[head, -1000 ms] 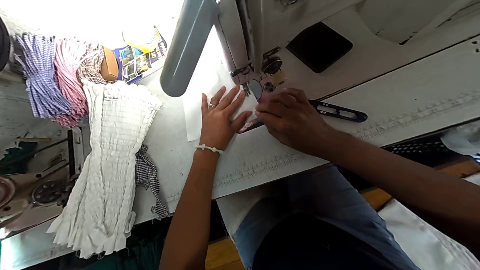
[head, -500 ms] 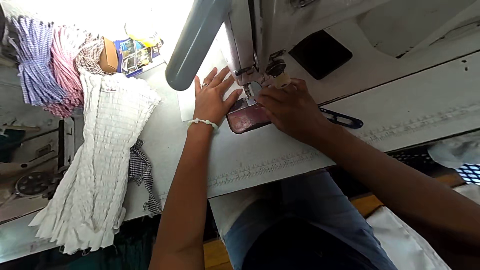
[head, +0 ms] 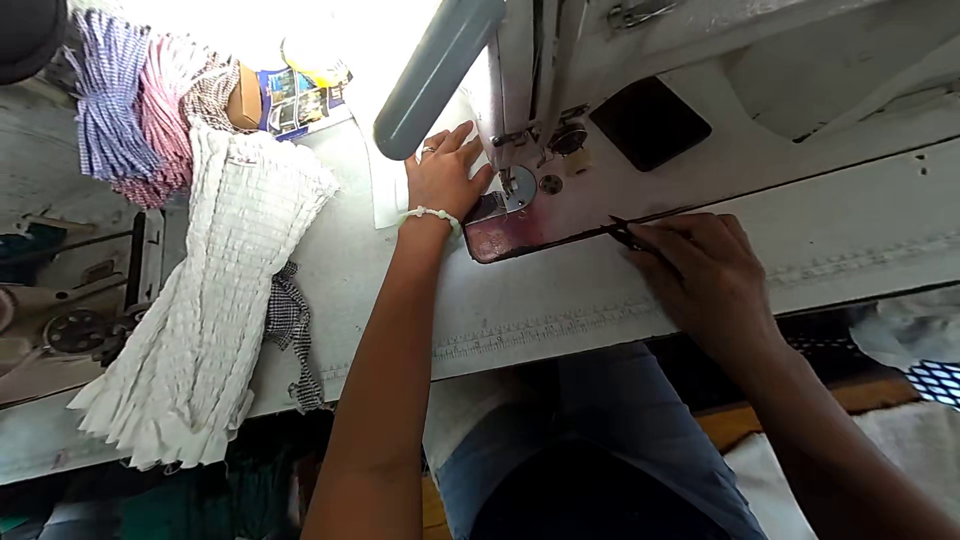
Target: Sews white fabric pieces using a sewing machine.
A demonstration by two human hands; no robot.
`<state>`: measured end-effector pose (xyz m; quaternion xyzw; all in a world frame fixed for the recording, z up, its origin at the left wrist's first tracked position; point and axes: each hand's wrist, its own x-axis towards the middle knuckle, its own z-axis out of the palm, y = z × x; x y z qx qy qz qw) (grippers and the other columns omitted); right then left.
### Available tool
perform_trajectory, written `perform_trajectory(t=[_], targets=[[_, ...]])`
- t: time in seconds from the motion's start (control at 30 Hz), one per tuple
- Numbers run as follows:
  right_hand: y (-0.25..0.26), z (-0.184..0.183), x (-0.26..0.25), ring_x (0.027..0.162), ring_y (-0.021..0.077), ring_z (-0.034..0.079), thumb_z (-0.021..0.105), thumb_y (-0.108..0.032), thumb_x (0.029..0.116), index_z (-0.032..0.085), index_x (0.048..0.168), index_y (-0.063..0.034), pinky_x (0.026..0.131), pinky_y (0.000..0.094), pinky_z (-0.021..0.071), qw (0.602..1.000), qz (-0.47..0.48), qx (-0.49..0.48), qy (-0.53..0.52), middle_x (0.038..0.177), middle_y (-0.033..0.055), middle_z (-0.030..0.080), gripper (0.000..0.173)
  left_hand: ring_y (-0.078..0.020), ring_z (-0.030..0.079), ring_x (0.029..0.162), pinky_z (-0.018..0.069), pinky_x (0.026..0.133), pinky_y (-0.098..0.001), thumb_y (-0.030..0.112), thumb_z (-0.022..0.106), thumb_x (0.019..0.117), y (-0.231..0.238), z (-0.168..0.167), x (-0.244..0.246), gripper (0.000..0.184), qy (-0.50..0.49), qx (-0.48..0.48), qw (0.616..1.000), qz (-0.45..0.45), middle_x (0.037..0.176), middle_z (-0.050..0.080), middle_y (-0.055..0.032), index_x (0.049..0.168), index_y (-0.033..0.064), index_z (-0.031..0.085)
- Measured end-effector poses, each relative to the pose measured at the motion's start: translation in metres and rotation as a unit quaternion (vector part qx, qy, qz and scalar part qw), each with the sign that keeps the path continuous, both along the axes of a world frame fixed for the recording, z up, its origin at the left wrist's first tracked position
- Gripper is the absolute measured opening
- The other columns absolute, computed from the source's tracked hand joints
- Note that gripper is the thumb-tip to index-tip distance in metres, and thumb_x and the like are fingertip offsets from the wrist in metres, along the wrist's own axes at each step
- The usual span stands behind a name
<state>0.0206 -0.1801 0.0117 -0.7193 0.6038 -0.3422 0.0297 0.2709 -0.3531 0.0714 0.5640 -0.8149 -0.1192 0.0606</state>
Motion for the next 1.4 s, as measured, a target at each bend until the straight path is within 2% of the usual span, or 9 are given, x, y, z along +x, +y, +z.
perform_trajectory(t=[0.27, 0.47, 0.57, 0.7, 0.87, 1.07, 1.23, 1.3, 1.4], targets=[[0.0, -0.001, 0.002, 0.095, 0.0456, 0.066, 0.051, -0.006, 0.1044, 0.068, 0.107, 0.0077, 0.079, 0.0529, 0.0532, 0.998, -0.029, -0.038, 0.035, 0.102, 0.0267, 0.069, 0.022, -0.0416, 0.062, 0.115, 0.0405, 0.101, -0.06, 0.018, 0.062, 0.0972, -0.004, -0.002, -0.021, 0.036, -0.028, -0.065, 0.997, 0.037, 0.124, 0.066, -0.0242, 0.127, -0.0019, 0.067], [0.002, 0.007, -0.001, 0.09, 0.0438, 0.067, 0.043, -0.013, 0.108, 0.062, 0.124, 0.0063, 0.079, 0.0569, 0.052, 0.997, -0.048, 0.028, -0.057, 0.1, 0.0265, 0.068, 0.031, -0.0444, 0.064, 0.114, 0.0405, 0.099, -0.0667, 0.025, 0.054, 0.1052, -0.003, -0.011, -0.008, 0.034, 0.064, -0.045, 0.984, 0.162, 0.117, 0.069, -0.0257, 0.12, -0.0033, 0.066], [-0.001, 0.011, 0.005, 0.092, 0.0395, 0.066, 0.052, -0.021, 0.1058, 0.063, 0.128, 0.0041, 0.08, 0.055, 0.0523, 0.996, -0.018, 0.041, -0.081, 0.106, 0.0241, 0.068, 0.035, -0.0459, 0.062, 0.116, 0.0394, 0.1, -0.0666, 0.029, 0.049, 0.1078, 0.0, -0.006, 0.024, 0.04, 0.102, -0.036, 0.966, 0.235, 0.117, 0.067, -0.0297, 0.121, -0.0066, 0.061], [-0.012, 0.018, 0.048, 0.081, 0.0367, 0.069, 0.063, -0.019, 0.1006, 0.065, 0.132, -0.001, 0.069, 0.0518, 0.0569, 0.997, 0.046, 0.024, -0.056, 0.098, 0.0212, 0.069, 0.036, -0.0328, 0.062, 0.086, 0.05, 0.081, -0.0519, 0.026, 0.049, 0.1079, 0.05, -0.004, 0.054, 0.037, 0.249, -0.054, 0.931, 0.261, 0.093, 0.062, -0.0222, 0.117, -0.0091, 0.056], [-0.045, 0.027, 0.119, 0.074, 0.037, 0.066, 0.066, 0.002, 0.0935, 0.065, 0.139, -0.0092, 0.057, 0.0447, 0.0514, 0.994, 0.079, 0.02, 0.08, 0.094, 0.0222, 0.065, 0.047, -0.0213, 0.055, 0.063, 0.0482, 0.061, -0.0416, 0.026, 0.055, 0.106, 0.136, -0.016, 0.038, 0.028, 0.259, -0.068, 0.929, 0.255, 0.074, 0.056, -0.0099, 0.107, -0.0016, 0.059], [-0.046, 0.036, 0.12, 0.076, 0.0418, 0.069, 0.065, 0.009, 0.0909, 0.069, 0.133, -0.0078, 0.058, 0.0527, 0.0537, 0.985, 0.094, 0.089, 0.114, 0.101, 0.0249, 0.069, 0.045, -0.0362, 0.069, 0.084, 0.0505, 0.083, -0.0602, 0.024, 0.062, 0.1015, 0.183, -0.012, 0.017, 0.03, 0.149, -0.023, 0.973, 0.177, 0.088, 0.07, -0.019, 0.104, -0.0054, 0.068], [-0.015, 0.024, 0.041, 0.075, 0.0504, 0.065, 0.057, -0.008, 0.1018, 0.069, 0.13, -0.0072, 0.055, 0.0619, 0.0499, 0.99, 0.01, 0.067, 0.12, 0.095, 0.0293, 0.064, 0.031, -0.0171, 0.069, 0.092, 0.0577, 0.082, -0.0277, 0.016, 0.056, 0.1022, 0.237, 0.007, 0.021, 0.023, 0.261, -0.055, 0.962, 0.057, 0.103, 0.069, -0.0134, 0.11, -0.0015, 0.07], [-0.009, 0.023, 0.012, 0.098, 0.0596, 0.06, 0.055, -0.014, 0.105, 0.067, 0.134, -0.0067, 0.07, 0.0714, 0.0477, 0.989, -0.013, 0.084, 0.122, 0.111, 0.0358, 0.061, 0.032, -0.0317, 0.066, 0.111, 0.0537, 0.094, -0.0433, 0.016, 0.057, 0.1003, 0.234, -0.005, 0.037, 0.026, 0.205, -0.142, 0.961, 0.12, 0.118, 0.069, -0.0185, 0.114, -0.0007, 0.072], [-0.008, 0.033, 0.01, 0.12, 0.0621, 0.05, 0.057, -0.015, 0.1047, 0.069, 0.128, 0.0017, 0.092, 0.0762, 0.0371, 0.995, 0.009, 0.07, 0.072, 0.128, 0.0374, 0.057, 0.031, -0.046, 0.061, 0.12, 0.0525, 0.095, -0.0569, 0.029, 0.061, 0.1001, 0.234, -0.03, 0.044, 0.04, 0.132, -0.129, 0.972, 0.144, 0.131, 0.064, -0.0248, 0.128, 0.0001, 0.069]])
